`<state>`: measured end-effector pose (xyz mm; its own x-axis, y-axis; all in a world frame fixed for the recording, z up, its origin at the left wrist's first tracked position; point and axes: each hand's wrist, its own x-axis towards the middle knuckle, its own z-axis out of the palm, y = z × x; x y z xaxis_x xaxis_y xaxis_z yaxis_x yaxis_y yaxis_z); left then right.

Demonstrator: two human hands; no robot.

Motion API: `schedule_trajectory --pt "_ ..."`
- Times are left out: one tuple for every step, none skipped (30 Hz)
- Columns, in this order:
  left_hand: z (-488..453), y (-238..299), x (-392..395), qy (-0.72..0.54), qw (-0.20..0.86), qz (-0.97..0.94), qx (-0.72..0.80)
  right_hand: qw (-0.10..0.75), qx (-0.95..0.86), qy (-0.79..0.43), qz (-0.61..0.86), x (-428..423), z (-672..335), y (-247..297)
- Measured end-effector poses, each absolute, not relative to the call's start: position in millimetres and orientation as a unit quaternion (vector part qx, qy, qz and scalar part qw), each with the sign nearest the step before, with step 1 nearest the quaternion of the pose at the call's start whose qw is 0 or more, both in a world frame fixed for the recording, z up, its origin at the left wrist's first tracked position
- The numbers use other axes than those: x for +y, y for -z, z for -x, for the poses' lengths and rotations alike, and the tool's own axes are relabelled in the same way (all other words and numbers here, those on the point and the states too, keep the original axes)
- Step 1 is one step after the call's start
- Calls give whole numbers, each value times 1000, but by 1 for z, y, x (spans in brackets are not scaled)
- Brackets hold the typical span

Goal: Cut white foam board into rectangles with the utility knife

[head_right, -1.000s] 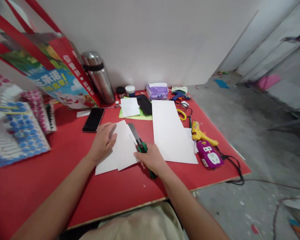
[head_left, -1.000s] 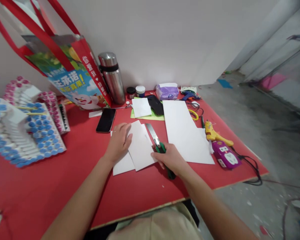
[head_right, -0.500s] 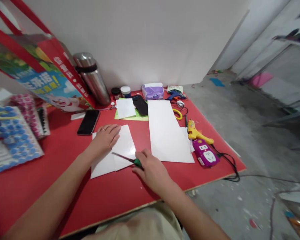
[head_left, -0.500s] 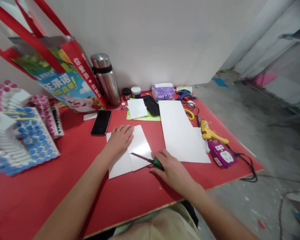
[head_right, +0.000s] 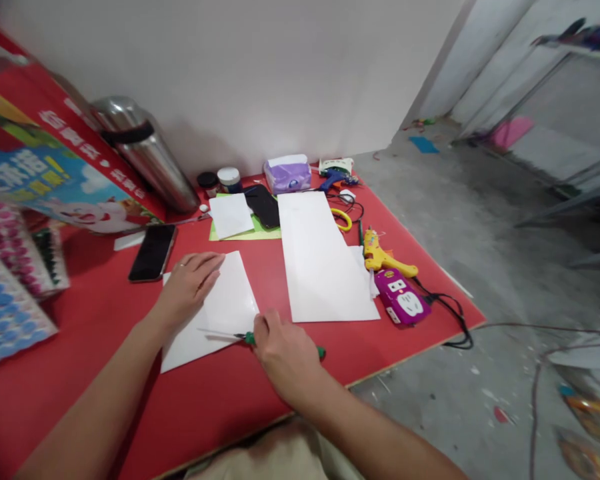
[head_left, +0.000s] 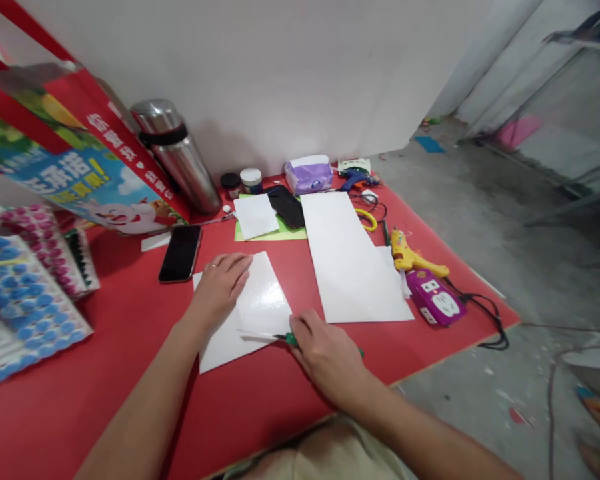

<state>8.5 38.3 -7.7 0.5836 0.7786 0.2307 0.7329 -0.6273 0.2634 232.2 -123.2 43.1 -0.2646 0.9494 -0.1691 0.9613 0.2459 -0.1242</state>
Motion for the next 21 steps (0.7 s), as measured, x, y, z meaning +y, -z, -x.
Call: schedule_trajectory --pt "-9 8 39 -163 67 -887 426 31 790 98 -605 -124 -232 -43" --pt "-9 8 39 -162 66 -888 425 31 790 97 -605 -124 -232 -43" --pt "-9 7 39 -161 66 -889 423 31 789 99 -606 -124 -233 -43" --pt "-9 7 39 -161 69 -890 421 30 788 103 -606 -123 -233 -43" --pt "-10 6 39 -161 72 -891 418 29 788 108 -605 -123 -234 -42" --pt "-10 6 38 -161 75 -891 417 29 790 111 -602 -122 -234 -41" --pt "-10 5 38 -162 78 -891 417 28 793 114 -598 -121 -235 -40" --pt "-10 4 38 -163 80 -890 419 28 797 114 -592 -121 -236 -39" --pt "-10 4 37 -164 82 -888 421 27 802 112 -586 -120 -237 -38" --pt "-10 3 37 -165 83 -887 422 25 806 109 -581 -120 -237 -37" --pt "-11 3 37 -166 84 -887 423 24 809 104 -578 -120 -238 -36" --pt "-11 3 37 -166 85 -886 424 23 811 100 -576 -120 -238 -35" --pt "-11 3 37 -166 86 -886 424 24 812 96 -576 -120 -238 -34" --pt "-11 3 37 -165 86 -886 424 27 811 93 -577 -120 -238 -34" --pt "-11 3 36 -166 87 -886 425 29 810 92 -578 -120 -237 -33" --pt "-11 4 37 -166 87 -885 426 31 809 91 -579 -120 -237 -34" --pt "-11 4 37 -167 88 -884 427 32 809 92 -580 -119 -237 -34" --pt "-11 4 37 -168 87 -884 428 31 809 95 -580 -118 -237 -34" --pt "-12 5 37 -168 87 -883 428 28 809 99 -579 -117 -238 -35" --pt "-12 5 37 -168 87 -884 428 25 809 105 -577 -115 -238 -36" --pt "-13 5 38 -167 86 -883 429 23 809 111 -576 -114 -238 -37"
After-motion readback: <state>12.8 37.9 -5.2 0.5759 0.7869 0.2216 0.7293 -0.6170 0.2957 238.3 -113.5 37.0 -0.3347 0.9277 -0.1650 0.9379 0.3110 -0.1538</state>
